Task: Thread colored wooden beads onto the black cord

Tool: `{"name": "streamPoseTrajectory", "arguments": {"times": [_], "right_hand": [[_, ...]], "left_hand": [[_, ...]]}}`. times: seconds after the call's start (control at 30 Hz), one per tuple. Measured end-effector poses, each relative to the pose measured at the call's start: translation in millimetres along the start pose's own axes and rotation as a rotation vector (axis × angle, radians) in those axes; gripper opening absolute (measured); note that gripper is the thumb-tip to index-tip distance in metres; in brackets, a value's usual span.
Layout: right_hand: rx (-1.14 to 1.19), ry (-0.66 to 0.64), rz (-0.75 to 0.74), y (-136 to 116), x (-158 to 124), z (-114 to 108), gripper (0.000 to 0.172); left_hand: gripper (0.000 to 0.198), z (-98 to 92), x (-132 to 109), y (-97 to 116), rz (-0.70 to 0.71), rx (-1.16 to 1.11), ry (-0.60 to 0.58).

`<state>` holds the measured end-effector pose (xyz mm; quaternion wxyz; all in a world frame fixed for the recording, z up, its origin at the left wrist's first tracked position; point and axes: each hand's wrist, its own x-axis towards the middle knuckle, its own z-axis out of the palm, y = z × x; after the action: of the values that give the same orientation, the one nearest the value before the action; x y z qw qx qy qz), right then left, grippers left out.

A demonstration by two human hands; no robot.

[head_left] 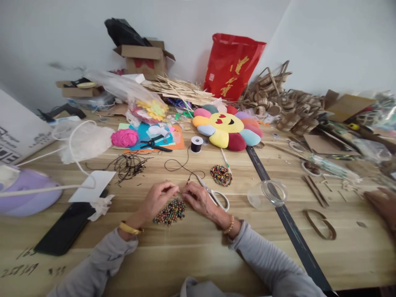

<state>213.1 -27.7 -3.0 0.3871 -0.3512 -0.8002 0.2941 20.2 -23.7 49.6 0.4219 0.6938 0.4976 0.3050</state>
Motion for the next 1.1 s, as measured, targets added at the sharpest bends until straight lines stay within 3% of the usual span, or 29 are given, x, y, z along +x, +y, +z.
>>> {"name": "streamPoseTrajectory", "arguments": {"times": [0.33, 0.53, 1.1], "right_hand": [[0.009, 0.134, 0.093, 8, 0, 4, 0.009], [-0.030, 0.120, 0.073, 11, -2, 5, 0.005], [-0.069, 0.086, 0.073, 10, -1, 6, 0.013]], "left_hand": [[0.016, 13.4, 6, -26, 0.043, 0.165, -0.141], [0.014, 13.5, 6, -28, 0.062, 0.176, -0.160], [0.011, 18.3, 5, -33, 0.126, 0.282, -0.167]]}}
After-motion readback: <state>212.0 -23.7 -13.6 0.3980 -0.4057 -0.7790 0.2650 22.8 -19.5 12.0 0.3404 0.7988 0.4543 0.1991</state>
